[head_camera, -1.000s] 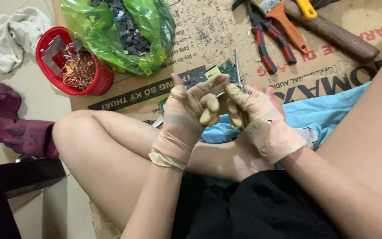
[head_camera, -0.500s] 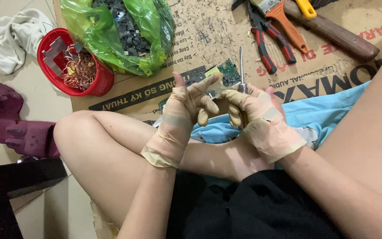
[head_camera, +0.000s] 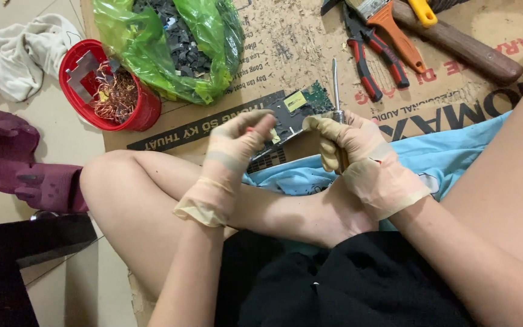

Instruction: The person sits on the floor and uses a manual screwdriver to remove screws from a small circuit board. They then switch to a cordless power drill to continue removing screws from the same board.

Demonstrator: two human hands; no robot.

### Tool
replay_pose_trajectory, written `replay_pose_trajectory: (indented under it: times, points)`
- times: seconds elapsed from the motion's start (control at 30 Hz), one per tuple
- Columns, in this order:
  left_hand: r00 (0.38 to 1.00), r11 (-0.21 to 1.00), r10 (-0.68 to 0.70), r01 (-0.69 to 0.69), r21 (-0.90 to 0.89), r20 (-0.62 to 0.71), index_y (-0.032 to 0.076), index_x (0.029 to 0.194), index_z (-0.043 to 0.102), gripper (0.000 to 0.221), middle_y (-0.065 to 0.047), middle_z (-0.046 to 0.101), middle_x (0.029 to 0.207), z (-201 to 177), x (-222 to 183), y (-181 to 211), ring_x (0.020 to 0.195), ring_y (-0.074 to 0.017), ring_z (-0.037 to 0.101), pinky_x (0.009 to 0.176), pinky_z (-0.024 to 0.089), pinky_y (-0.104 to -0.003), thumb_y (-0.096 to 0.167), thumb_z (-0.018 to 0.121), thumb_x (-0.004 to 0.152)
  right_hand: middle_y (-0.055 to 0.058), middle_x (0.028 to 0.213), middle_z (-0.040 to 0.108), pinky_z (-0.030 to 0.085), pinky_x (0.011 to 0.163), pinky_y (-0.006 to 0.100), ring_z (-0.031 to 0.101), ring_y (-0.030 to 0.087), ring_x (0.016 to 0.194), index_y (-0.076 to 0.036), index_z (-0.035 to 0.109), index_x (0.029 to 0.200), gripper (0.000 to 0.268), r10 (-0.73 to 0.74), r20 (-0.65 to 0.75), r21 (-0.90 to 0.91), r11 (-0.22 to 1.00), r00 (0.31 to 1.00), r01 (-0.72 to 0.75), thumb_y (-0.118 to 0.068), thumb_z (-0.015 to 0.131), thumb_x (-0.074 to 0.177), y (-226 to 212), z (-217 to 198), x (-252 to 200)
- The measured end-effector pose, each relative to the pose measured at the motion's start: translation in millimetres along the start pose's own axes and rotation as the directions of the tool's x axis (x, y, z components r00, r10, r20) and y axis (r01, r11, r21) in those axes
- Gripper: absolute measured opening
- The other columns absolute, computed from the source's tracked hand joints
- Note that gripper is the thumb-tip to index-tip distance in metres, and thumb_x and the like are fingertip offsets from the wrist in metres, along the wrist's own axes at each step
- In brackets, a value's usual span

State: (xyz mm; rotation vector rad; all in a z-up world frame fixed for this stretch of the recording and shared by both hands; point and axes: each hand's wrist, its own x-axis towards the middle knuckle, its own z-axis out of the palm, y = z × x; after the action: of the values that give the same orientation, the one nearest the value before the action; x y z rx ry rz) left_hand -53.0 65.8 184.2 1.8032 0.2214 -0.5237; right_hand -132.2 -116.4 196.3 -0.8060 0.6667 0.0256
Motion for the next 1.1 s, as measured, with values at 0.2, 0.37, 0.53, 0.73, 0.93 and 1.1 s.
replay_pose_trajectory:
  times: [0.2, 0.37, 0.53, 0.73, 0.93, 1.1]
  points:
    - [0.995, 1.0, 0.022, -0.023, 0.014, 0.095, 0.021, 0.108, 0.081, 0.041, -0.007, 0.078, 0.083, 35, 1, -7, 0.078, -0.0127, 0.074, 0.073, 0.053, -0.018, 0.038, 0.092, 0.073, 0.005, 0.049, 0.046, 0.039, 0.035, 0.021, 0.045, 0.009, 0.037, -0.002, 0.067, 0.091, 0.008, 0.031, -0.032, -0.063, 0.997, 0.999, -0.033, 0.001, 0.074, 0.088, 4, -4, 4]
    - [0.998, 0.977, 0.045, -0.051, 0.208, 0.035, 0.023, 0.094, 0.084, 0.024, -0.003, 0.077, 0.075, 33, 0, 2, 0.07, -0.0121, 0.074, 0.067, 0.059, -0.022, 0.006, 0.072, 0.081, 0.011, 0.047, 0.05, 0.038, 0.029, 0.024, 0.046, 0.014, 0.031, -0.003, 0.069, 0.09, 0.015, 0.035, -0.008, -0.178, 0.983, 0.999, -0.036, -0.004, 0.082, 0.083, 11, -10, 8]
    - [0.991, 0.95, 0.07, -0.032, 0.312, -0.113, 0.022, 0.097, 0.082, 0.019, -0.005, 0.077, 0.078, 8, 14, 31, 0.07, -0.0123, 0.072, 0.07, 0.059, -0.025, 0.013, 0.079, 0.081, 0.013, 0.045, 0.048, 0.035, 0.028, 0.023, 0.046, 0.016, 0.027, 0.001, 0.069, 0.088, 0.011, -0.008, -0.009, -0.244, 0.97, 1.0, 0.006, -0.003, 0.078, 0.083, 6, -3, 6]
    - [0.9, 0.769, 0.319, -0.063, 0.636, -0.296, 0.032, 0.092, 0.08, 0.009, 0.004, 0.076, 0.079, -42, 65, 35, 0.085, -0.0144, 0.071, 0.081, 0.056, -0.033, 0.031, 0.081, 0.083, 0.014, 0.045, 0.05, 0.032, 0.027, 0.022, 0.046, 0.019, 0.026, -0.001, 0.072, 0.092, 0.013, 0.032, -0.057, -0.249, 0.968, 0.998, -0.045, -0.006, 0.079, 0.083, 7, -2, 11]
    - [0.824, 0.457, 0.424, 0.163, 0.874, -0.376, 0.047, 0.094, 0.076, 0.008, 0.014, 0.073, 0.088, -99, 153, 30, 0.098, -0.0213, 0.07, 0.092, 0.052, -0.043, 0.048, 0.074, 0.087, 0.016, 0.045, 0.053, 0.031, 0.026, 0.024, 0.048, 0.021, 0.026, -0.003, 0.073, 0.094, 0.014, 0.073, -0.081, -0.24, 0.967, 0.994, -0.09, -0.008, 0.08, 0.082, 9, -5, 17]
    - [0.871, 0.19, 0.423, 0.185, 0.964, -0.25, 0.035, 0.127, 0.065, 0.055, 0.004, 0.062, 0.129, -88, 144, 58, 0.12, -0.0286, 0.054, 0.104, 0.047, -0.045, 0.051, 0.08, 0.077, 0.019, 0.046, 0.054, 0.031, 0.026, 0.025, 0.046, 0.024, 0.025, -0.002, 0.071, 0.09, 0.013, 0.108, -0.086, -0.203, 0.971, 0.99, -0.123, -0.009, 0.08, 0.083, 7, -3, 18]
